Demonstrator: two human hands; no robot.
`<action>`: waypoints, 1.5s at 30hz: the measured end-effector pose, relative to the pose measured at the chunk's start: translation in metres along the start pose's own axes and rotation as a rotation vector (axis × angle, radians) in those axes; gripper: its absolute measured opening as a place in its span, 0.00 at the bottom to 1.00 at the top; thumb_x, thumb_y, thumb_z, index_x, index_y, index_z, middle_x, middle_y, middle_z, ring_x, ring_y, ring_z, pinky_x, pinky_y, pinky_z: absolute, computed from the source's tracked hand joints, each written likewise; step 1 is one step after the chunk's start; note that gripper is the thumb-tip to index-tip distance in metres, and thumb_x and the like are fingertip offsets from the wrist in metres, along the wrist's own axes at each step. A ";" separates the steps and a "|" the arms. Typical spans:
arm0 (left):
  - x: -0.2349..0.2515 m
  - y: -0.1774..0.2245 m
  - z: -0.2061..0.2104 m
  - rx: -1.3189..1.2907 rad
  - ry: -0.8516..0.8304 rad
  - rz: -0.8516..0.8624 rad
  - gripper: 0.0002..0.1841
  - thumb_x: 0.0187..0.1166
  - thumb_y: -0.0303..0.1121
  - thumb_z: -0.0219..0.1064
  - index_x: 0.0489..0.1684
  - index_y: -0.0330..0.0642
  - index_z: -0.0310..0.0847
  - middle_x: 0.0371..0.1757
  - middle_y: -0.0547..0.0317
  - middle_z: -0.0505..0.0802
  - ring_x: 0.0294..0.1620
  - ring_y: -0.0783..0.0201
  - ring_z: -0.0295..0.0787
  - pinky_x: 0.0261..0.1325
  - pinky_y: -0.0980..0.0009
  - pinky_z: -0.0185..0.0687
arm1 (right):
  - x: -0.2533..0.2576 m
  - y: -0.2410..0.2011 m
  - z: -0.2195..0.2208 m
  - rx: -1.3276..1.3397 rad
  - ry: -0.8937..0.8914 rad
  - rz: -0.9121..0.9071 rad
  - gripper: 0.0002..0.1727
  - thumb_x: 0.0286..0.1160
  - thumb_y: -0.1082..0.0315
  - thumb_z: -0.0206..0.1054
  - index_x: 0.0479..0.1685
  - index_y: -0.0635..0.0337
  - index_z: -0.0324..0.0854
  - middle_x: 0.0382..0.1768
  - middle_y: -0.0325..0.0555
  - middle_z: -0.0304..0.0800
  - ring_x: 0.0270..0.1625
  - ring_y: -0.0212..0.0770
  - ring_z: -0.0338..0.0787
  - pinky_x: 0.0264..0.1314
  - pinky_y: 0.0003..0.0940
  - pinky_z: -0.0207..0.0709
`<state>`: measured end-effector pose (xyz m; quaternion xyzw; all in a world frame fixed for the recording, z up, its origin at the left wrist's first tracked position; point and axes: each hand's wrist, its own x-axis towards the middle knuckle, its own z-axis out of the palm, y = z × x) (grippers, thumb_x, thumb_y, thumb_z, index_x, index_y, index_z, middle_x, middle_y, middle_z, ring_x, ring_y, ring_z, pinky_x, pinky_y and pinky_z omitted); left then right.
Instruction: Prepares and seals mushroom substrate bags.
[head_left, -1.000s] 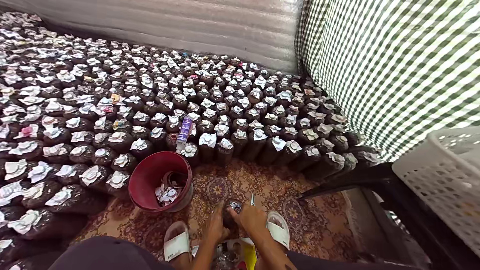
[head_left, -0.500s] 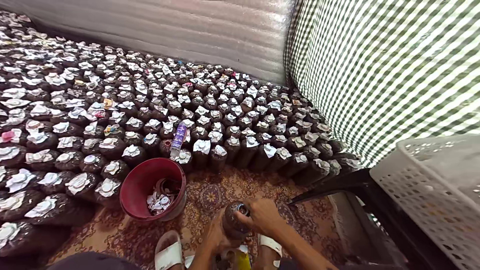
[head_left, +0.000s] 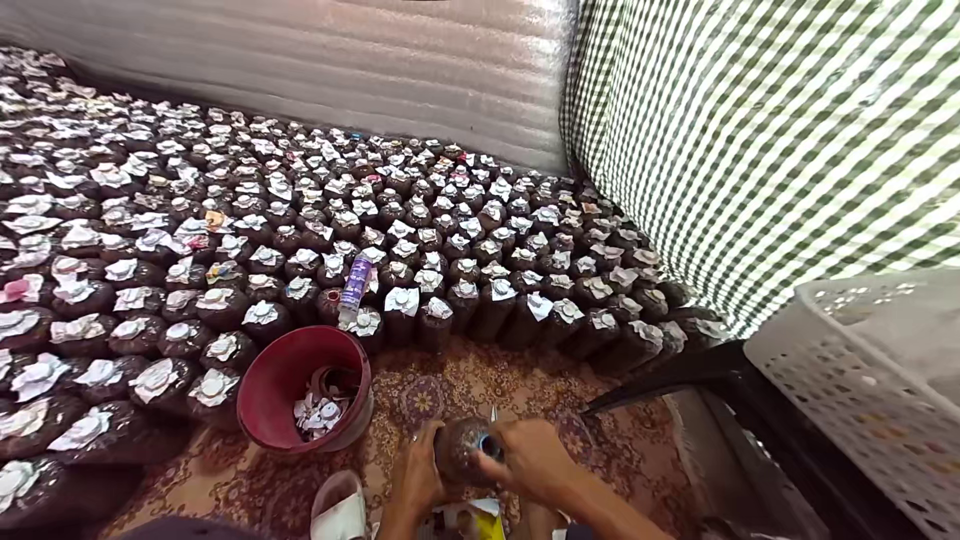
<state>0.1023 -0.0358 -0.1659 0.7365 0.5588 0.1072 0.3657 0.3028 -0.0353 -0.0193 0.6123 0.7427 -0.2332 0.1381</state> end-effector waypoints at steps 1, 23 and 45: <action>-0.006 -0.002 0.005 -0.012 -0.026 -0.031 0.50 0.48 0.39 0.84 0.83 0.51 0.68 0.73 0.55 0.87 0.66 0.50 0.88 0.62 0.45 0.85 | 0.003 -0.001 0.003 -0.007 -0.018 -0.001 0.42 0.80 0.29 0.46 0.48 0.64 0.85 0.41 0.62 0.92 0.52 0.64 0.92 0.53 0.66 0.79; 0.012 -0.018 0.031 -0.125 -0.059 -0.121 0.59 0.44 0.47 0.88 0.89 0.51 0.60 0.83 0.56 0.78 0.78 0.56 0.79 0.76 0.52 0.78 | 0.010 0.015 0.039 0.414 -0.192 0.445 0.37 0.73 0.32 0.67 0.68 0.54 0.83 0.56 0.56 0.92 0.62 0.58 0.90 0.67 0.63 0.77; -0.022 -0.014 0.044 0.254 -0.303 -0.393 0.44 0.65 0.48 0.79 0.81 0.34 0.68 0.74 0.37 0.84 0.72 0.41 0.83 0.72 0.42 0.78 | -0.037 0.023 0.045 0.621 0.036 0.496 0.30 0.92 0.45 0.46 0.49 0.59 0.88 0.48 0.56 0.92 0.57 0.56 0.91 0.61 0.59 0.78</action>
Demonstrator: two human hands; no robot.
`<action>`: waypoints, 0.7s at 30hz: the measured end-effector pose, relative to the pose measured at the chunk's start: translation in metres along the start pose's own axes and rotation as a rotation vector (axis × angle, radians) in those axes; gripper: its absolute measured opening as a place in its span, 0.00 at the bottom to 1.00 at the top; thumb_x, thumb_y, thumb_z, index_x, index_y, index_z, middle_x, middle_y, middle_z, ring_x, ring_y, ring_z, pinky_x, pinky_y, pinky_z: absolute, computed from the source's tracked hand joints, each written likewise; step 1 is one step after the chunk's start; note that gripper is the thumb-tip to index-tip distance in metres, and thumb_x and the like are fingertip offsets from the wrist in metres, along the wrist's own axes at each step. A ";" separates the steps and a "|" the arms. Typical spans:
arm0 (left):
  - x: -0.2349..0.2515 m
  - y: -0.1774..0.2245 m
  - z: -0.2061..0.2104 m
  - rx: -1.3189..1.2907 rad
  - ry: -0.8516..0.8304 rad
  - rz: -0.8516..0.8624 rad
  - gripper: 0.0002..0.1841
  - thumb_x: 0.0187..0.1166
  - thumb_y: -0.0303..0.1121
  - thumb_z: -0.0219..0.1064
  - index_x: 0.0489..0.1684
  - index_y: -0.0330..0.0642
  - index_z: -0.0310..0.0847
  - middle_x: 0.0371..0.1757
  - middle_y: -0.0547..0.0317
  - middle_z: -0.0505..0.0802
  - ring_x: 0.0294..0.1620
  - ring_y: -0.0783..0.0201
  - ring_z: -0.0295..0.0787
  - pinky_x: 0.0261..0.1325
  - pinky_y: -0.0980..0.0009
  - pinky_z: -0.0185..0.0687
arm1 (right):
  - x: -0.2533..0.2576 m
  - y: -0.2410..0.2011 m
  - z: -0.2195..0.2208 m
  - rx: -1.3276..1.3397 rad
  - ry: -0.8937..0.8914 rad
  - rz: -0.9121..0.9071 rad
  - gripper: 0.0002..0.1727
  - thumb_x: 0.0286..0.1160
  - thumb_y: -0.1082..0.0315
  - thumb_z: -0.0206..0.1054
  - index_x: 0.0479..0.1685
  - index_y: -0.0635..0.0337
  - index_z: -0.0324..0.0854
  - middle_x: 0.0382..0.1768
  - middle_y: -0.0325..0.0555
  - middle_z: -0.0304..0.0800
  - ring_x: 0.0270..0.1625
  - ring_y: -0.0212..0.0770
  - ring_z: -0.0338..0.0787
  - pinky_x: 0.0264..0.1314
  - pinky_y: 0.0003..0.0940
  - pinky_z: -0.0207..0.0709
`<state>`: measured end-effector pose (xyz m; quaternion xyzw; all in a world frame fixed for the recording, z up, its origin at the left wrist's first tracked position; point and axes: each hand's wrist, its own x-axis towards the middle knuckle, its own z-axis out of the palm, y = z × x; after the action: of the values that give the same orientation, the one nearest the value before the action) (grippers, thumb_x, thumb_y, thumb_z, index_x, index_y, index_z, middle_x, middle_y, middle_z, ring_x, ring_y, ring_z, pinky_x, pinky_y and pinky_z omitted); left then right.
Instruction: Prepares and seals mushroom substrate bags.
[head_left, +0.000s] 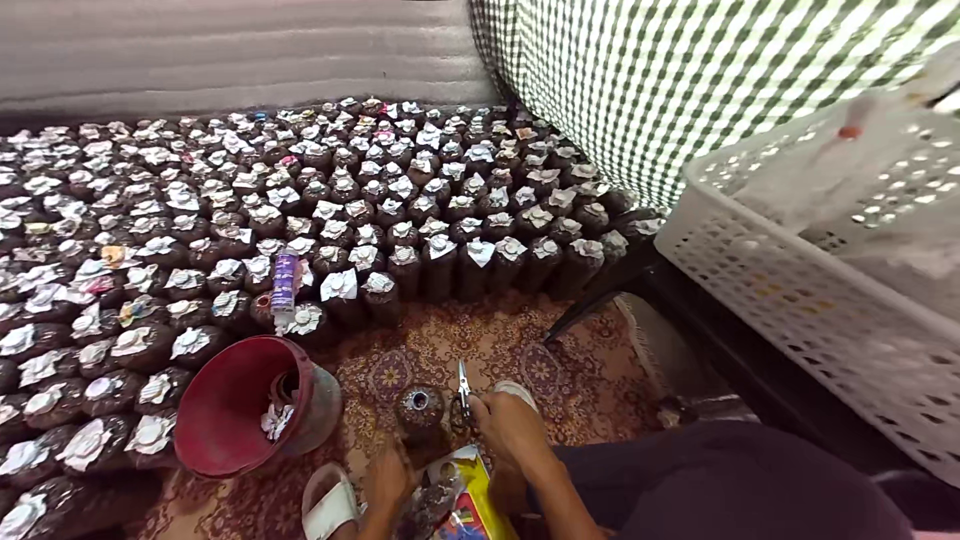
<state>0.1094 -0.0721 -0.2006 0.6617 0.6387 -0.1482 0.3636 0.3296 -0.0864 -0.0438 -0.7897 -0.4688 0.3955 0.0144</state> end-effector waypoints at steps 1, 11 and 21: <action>-0.002 -0.007 0.006 0.106 -0.164 -0.007 0.37 0.70 0.47 0.76 0.76 0.34 0.75 0.71 0.36 0.85 0.72 0.38 0.83 0.71 0.38 0.77 | 0.000 -0.002 0.000 0.021 0.005 -0.009 0.28 0.93 0.47 0.47 0.53 0.59 0.88 0.51 0.57 0.92 0.60 0.57 0.90 0.64 0.59 0.78; -0.012 -0.010 -0.024 0.389 -0.452 0.321 0.16 0.73 0.41 0.74 0.52 0.41 0.93 0.55 0.38 0.94 0.62 0.35 0.88 0.65 0.31 0.77 | -0.003 0.015 0.010 0.081 -0.127 0.084 0.26 0.71 0.58 0.71 0.71 0.51 0.81 0.64 0.56 0.88 0.68 0.59 0.86 0.66 0.67 0.77; -0.058 0.014 -0.161 -0.540 -0.197 0.808 0.06 0.71 0.33 0.76 0.37 0.41 0.90 0.35 0.65 0.93 0.39 0.71 0.89 0.49 0.68 0.88 | -0.011 0.009 0.042 1.262 -0.403 -0.444 0.47 0.59 0.70 0.80 0.84 0.63 0.60 0.65 0.50 0.88 0.61 0.43 0.91 0.66 0.45 0.87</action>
<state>0.0712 -0.0054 -0.0467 0.7215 0.3092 0.1135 0.6090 0.3067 -0.1139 -0.0694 -0.4271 -0.2933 0.7186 0.4638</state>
